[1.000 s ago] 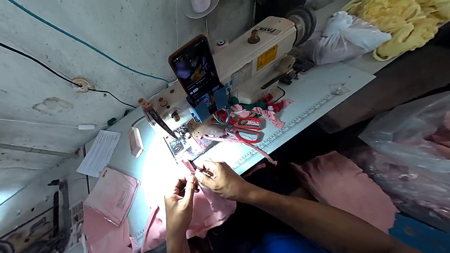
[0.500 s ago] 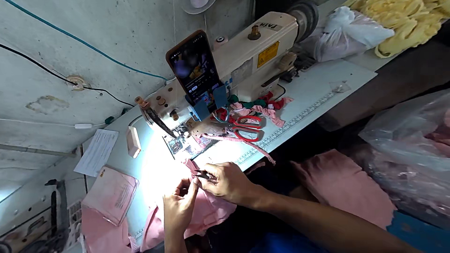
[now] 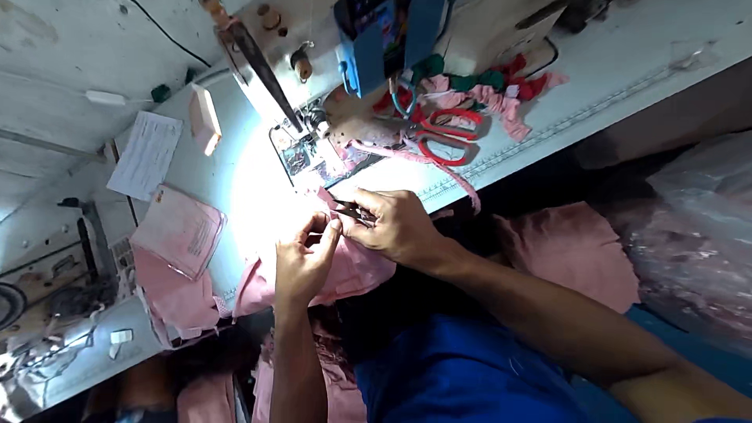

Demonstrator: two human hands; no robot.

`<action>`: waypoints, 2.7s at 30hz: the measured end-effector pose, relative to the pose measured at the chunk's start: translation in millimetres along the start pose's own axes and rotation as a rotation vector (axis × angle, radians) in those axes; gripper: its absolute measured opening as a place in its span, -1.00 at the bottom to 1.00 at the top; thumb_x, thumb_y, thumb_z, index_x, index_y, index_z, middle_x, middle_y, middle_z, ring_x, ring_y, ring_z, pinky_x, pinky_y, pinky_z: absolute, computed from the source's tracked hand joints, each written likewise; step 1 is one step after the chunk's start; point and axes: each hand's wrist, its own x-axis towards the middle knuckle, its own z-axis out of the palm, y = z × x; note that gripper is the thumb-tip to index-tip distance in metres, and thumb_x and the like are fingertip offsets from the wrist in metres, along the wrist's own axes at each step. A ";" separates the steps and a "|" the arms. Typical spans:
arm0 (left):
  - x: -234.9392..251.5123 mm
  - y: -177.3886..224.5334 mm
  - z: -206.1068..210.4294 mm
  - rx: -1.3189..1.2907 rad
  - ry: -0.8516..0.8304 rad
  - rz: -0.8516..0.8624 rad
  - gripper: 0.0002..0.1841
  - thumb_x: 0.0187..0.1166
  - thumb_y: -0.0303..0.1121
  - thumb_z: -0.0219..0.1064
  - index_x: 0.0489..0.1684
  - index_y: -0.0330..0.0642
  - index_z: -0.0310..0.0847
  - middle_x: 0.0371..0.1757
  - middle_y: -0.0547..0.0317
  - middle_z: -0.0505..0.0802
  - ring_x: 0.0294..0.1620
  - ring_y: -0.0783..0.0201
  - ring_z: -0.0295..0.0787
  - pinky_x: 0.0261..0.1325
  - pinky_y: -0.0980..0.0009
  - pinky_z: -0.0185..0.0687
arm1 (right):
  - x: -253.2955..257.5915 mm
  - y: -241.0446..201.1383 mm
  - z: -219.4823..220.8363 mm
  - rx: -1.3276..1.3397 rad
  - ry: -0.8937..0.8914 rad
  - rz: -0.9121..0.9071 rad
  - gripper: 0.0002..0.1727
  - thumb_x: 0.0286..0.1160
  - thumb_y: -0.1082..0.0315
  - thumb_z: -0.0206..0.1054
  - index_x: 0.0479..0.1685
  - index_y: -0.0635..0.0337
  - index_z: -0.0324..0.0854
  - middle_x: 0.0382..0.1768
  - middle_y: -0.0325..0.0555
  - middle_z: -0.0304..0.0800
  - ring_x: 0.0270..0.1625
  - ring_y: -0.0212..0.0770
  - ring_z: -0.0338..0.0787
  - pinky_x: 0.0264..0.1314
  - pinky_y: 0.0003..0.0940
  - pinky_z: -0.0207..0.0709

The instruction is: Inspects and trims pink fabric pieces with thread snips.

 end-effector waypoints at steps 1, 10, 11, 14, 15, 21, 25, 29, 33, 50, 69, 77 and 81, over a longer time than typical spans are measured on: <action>0.1 -0.3 0.4 -0.010 -0.006 0.010 -0.90 0.64 -0.37 0.34 -0.15 -0.15 0.76 -0.27 0.25 0.87 -0.27 0.36 0.86 -0.19 0.40 0.85 | 1.1 -1.2 -0.4 0.027 0.009 0.012 -0.78 0.40 0.13 0.45 -0.17 0.06 0.80 -0.55 -0.30 0.70 -0.53 -0.33 0.63 -0.54 -0.27 0.45; 1.4 0.8 3.9 -0.061 0.063 0.020 -0.93 0.62 -0.38 0.38 -0.15 -0.16 0.71 -0.28 0.25 0.86 -0.30 0.35 0.86 -0.20 0.39 0.86 | 0.4 -8.0 0.9 0.678 -0.081 0.472 -0.88 0.52 0.32 0.42 -0.32 0.12 0.67 -0.69 -0.23 0.49 -0.73 -0.38 0.37 -0.73 -0.51 0.23; 1.7 3.1 4.5 -0.034 0.090 0.030 -0.92 0.61 -0.37 0.41 -0.15 -0.16 0.72 -0.29 0.26 0.87 -0.30 0.35 0.86 -0.21 0.40 0.87 | -0.1 -8.7 0.0 0.594 -0.069 0.441 -0.87 0.50 0.28 0.44 -0.35 0.09 0.66 -0.71 -0.26 0.45 -0.74 -0.39 0.34 -0.74 -0.50 0.20; 2.4 7.1 6.2 0.046 0.159 0.035 -0.90 0.59 -0.32 0.44 -0.21 -0.15 0.78 -0.37 0.32 0.89 -0.39 0.44 0.85 -0.30 0.48 0.84 | -0.9 -11.4 -1.3 0.369 -0.041 0.343 -0.88 0.47 0.22 0.45 -0.32 0.02 0.69 -0.71 -0.34 0.46 -0.75 -0.41 0.34 -0.75 -0.46 0.21; 2.5 7.8 6.3 0.048 0.163 0.035 -0.90 0.60 -0.33 0.44 -0.23 -0.15 0.79 -0.39 0.32 0.88 -0.40 0.45 0.84 -0.32 0.49 0.83 | -1.4 -11.4 -1.4 0.265 -0.024 0.290 -0.87 0.45 0.18 0.47 -0.26 0.00 0.70 -0.68 -0.36 0.49 -0.71 -0.42 0.37 -0.71 -0.43 0.23; 0.1 6.1 4.4 -0.028 0.108 0.099 -0.92 0.59 -0.41 0.42 -0.16 -0.21 0.80 -0.31 0.29 0.89 -0.34 0.44 0.84 -0.25 0.49 0.84 | 0.9 -7.9 -2.1 0.126 0.015 0.092 -0.88 0.42 0.24 0.44 -0.28 0.07 0.75 -0.60 -0.32 0.62 -0.60 -0.39 0.53 -0.61 -0.38 0.33; -0.7 -3.0 4.4 -0.307 0.056 0.058 -0.93 0.60 -0.52 0.39 -0.12 -0.30 0.78 -0.28 0.17 0.88 -0.30 0.33 0.84 -0.12 0.38 0.84 | 11.7 -9.4 0.0 0.902 -0.131 0.565 -0.89 0.55 0.48 0.35 -0.36 0.22 0.67 -0.57 -0.23 0.63 -0.59 -0.46 0.54 -0.57 -0.58 0.40; -2.0 -3.5 5.3 -0.344 0.097 -0.007 -0.92 0.62 -0.50 0.39 -0.13 -0.30 0.80 -0.30 0.15 0.89 -0.33 0.32 0.85 -0.13 0.38 0.85 | -3.1 -13.3 -10.4 0.562 -0.105 0.429 -0.85 0.65 0.22 0.35 -0.05 0.07 0.72 -0.57 -0.25 0.61 -0.66 -0.38 0.48 -0.69 -0.49 0.33; -1.2 1.8 5.8 -0.325 0.123 -0.012 -0.92 0.61 -0.47 0.41 -0.16 -0.28 0.81 -0.33 0.18 0.90 -0.34 0.34 0.86 -0.13 0.39 0.86 | -21.4 -27.2 -22.4 0.440 -0.112 0.281 -0.68 0.76 0.08 0.06 0.23 0.05 0.48 -0.49 -0.41 0.61 -0.54 -0.50 0.59 -0.58 -0.53 0.47; 0.8 9.6 17.7 -0.273 0.144 0.003 -0.90 0.64 -0.49 0.36 -0.21 -0.29 0.79 -0.38 0.18 0.88 -0.39 0.36 0.84 -0.22 0.42 0.83 | -22.3 -23.8 -12.4 0.207 -0.143 0.380 -0.79 0.67 0.03 0.21 -0.07 -0.08 0.54 -0.57 -0.45 0.58 -0.59 -0.49 0.56 -0.61 -0.44 0.39; 2.8 9.0 21.0 -0.300 0.153 0.014 -0.89 0.67 -0.49 0.32 -0.19 -0.28 0.77 -0.38 0.18 0.86 -0.38 0.36 0.82 -0.22 0.43 0.81 | -15.5 -18.8 -8.0 0.275 -0.103 0.350 -0.82 0.68 0.09 0.25 -0.11 -0.03 0.55 -0.59 -0.41 0.58 -0.64 -0.46 0.54 -0.66 -0.45 0.37; 3.1 5.8 19.9 -0.390 0.139 -0.024 -0.92 0.65 -0.49 0.34 -0.19 -0.27 0.75 -0.37 0.18 0.85 -0.38 0.36 0.81 -0.22 0.42 0.81 | -10.8 -6.3 -5.3 1.099 -0.236 0.519 -0.80 0.77 0.30 0.13 -0.29 0.10 0.49 -0.69 -0.31 0.32 -0.70 -0.51 0.27 -0.64 -0.68 0.17; 3.9 5.5 22.1 -0.367 0.147 0.000 -0.91 0.66 -0.49 0.33 -0.19 -0.29 0.75 -0.37 0.16 0.84 -0.38 0.34 0.81 -0.19 0.40 0.81 | -12.5 -7.4 -3.1 0.835 -0.152 0.435 -0.82 0.76 0.29 0.18 -0.22 0.15 0.49 -0.64 -0.22 0.43 -0.66 -0.42 0.38 -0.63 -0.59 0.24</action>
